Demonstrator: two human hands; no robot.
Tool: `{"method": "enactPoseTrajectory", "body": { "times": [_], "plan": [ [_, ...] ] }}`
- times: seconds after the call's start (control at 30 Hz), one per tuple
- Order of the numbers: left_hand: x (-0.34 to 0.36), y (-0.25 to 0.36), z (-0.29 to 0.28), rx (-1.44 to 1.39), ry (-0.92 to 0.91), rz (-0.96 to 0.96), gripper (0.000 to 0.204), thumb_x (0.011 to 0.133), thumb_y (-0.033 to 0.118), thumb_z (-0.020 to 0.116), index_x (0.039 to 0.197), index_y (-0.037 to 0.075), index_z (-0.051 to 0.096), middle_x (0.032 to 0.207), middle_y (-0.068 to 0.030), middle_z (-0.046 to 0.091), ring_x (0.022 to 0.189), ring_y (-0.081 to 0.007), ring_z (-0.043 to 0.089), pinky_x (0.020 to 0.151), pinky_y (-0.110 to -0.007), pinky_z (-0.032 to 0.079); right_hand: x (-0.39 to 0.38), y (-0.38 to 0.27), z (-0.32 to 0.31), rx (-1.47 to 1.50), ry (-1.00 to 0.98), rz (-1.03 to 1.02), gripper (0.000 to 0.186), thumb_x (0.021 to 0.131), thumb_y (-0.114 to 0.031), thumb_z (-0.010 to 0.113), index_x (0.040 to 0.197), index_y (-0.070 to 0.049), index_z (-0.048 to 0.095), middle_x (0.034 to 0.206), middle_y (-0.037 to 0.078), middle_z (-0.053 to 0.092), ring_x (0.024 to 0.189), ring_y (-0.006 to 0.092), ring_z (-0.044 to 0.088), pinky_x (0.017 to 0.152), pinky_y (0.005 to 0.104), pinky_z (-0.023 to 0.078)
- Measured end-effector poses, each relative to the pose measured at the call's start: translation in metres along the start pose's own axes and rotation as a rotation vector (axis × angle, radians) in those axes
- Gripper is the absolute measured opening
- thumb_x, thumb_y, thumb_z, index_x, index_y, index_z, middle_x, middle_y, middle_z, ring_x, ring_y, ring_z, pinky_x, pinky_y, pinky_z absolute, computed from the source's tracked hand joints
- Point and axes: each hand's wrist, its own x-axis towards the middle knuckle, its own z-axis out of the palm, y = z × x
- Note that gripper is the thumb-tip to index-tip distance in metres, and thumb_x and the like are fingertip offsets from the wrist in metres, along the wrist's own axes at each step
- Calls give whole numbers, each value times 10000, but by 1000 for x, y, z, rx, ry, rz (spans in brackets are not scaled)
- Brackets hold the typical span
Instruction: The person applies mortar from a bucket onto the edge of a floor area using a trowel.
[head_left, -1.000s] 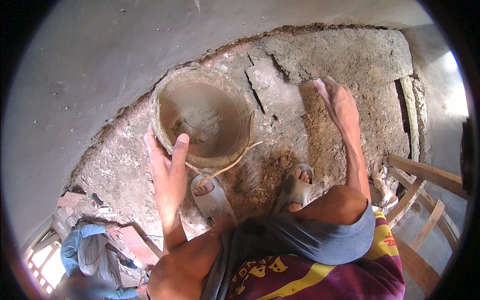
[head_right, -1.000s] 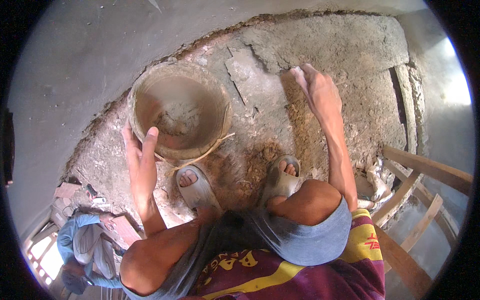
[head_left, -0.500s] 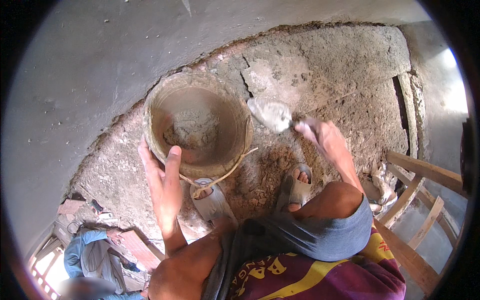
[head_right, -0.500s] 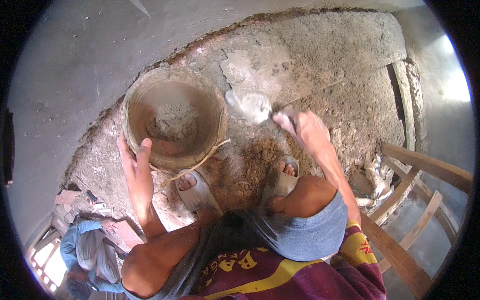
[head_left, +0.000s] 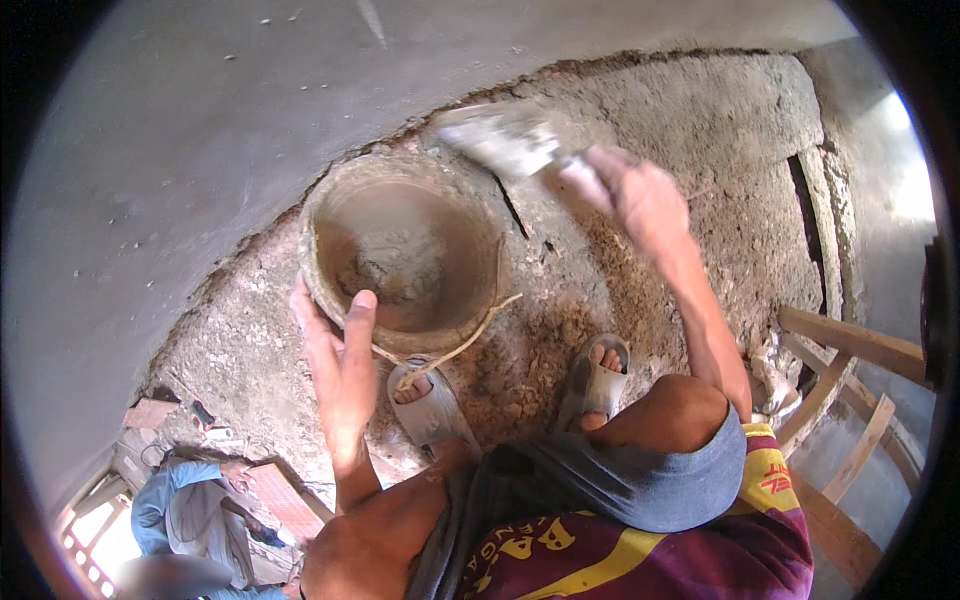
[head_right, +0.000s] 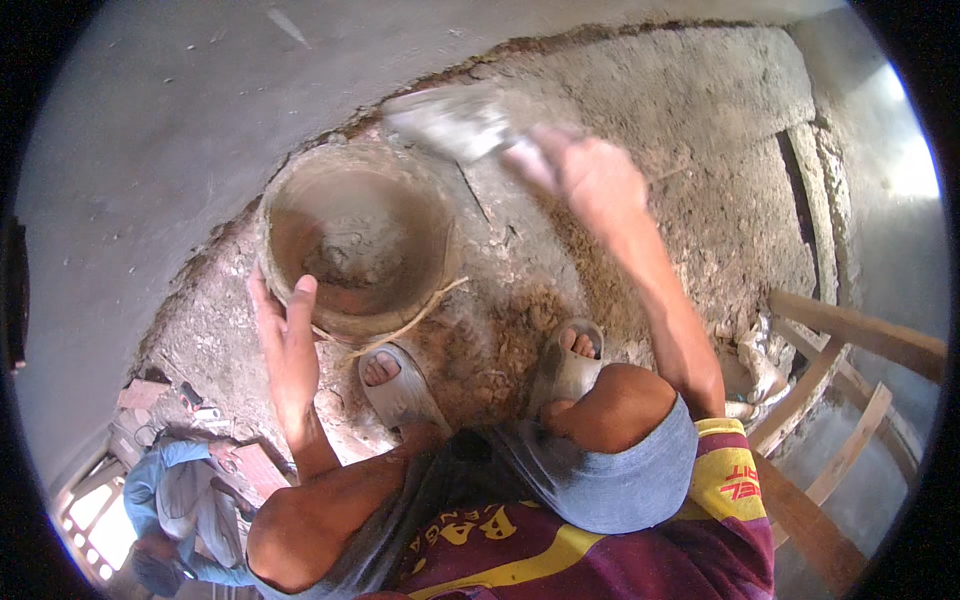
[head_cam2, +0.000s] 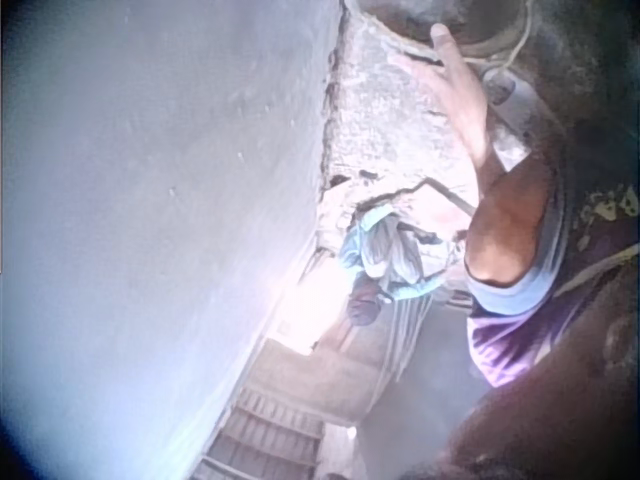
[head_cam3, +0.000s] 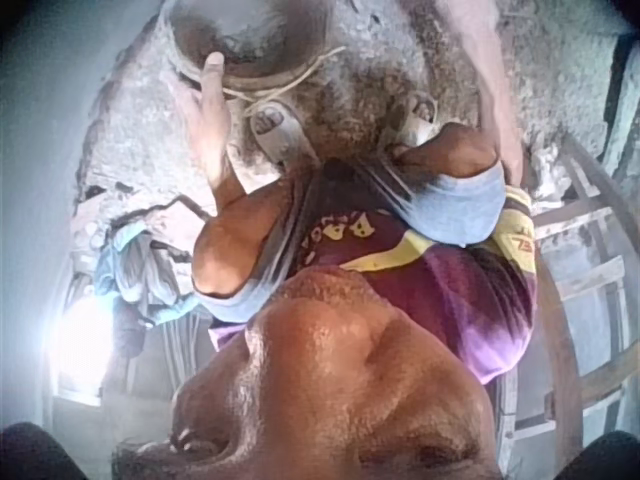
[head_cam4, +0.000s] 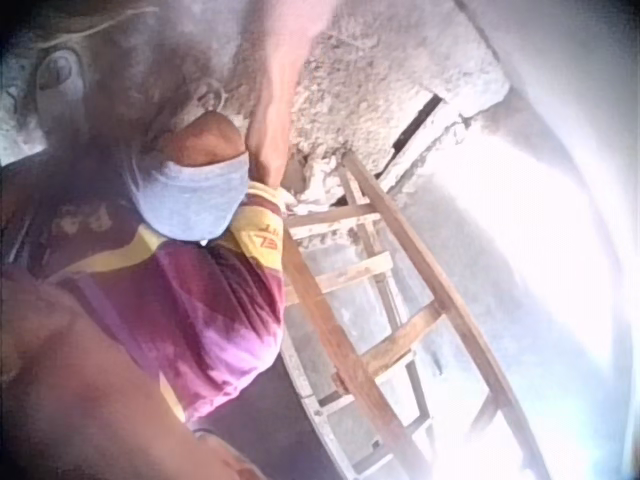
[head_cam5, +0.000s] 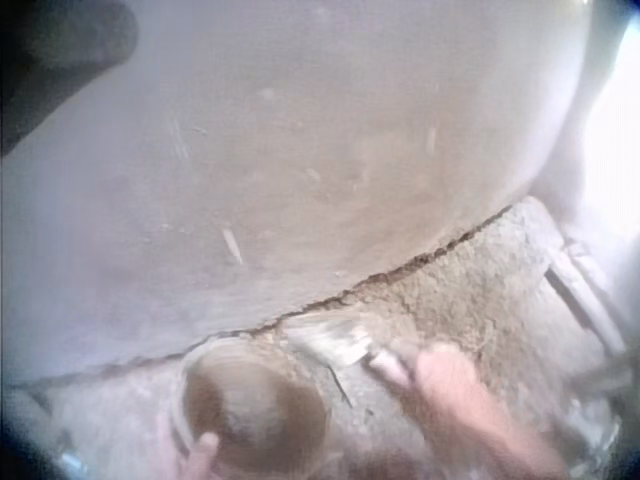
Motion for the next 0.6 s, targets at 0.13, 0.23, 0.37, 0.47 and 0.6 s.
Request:
{"method": "enactPoseTrajectory", "body": {
  "times": [0.13,0.23,0.37,0.47,0.6],
  "plan": [
    [2,-36,0,95,104,-117,838,1006,282,649,1615,-64,189,1618,-242,331,1474,-283,344,1234,-367,202,-47,-3,8,171,24,20,435,1022,-524,562,1180,-148,714,876,126,744,713,300,720,631,423,585],
    [3,-17,6,-85,-9,-103,845,998,252,640,1630,-44,164,1648,-235,274,1484,-283,330,1240,-385,206,-98,64,10,376,54,200,505,1032,-522,568,1145,-52,717,826,166,713,713,305,691,726,450,542],
    [-10,-17,4,8,105,-168,811,993,179,616,1628,-50,167,1631,-227,307,1454,-271,370,1204,-371,279,-131,108,10,338,-279,488,568,1019,-561,548,1222,-59,722,1008,195,769,917,349,750,827,480,569],
    [-13,-18,12,-40,-9,-97,784,984,114,607,1620,-60,183,1606,-231,349,1427,-265,405,1189,-360,303,-95,156,16,195,-30,437,611,1011,-575,550,1195,-23,733,963,193,767,823,323,744,784,459,582],
    [-8,-17,25,-32,-82,-92,729,978,72,602,1592,-79,239,1532,-231,448,1380,-265,465,1168,-353,334,-30,190,5,165,-78,397,610,994,-601,545,1240,-74,729,969,169,773,785,318,744,779,460,600]
  ]
}}
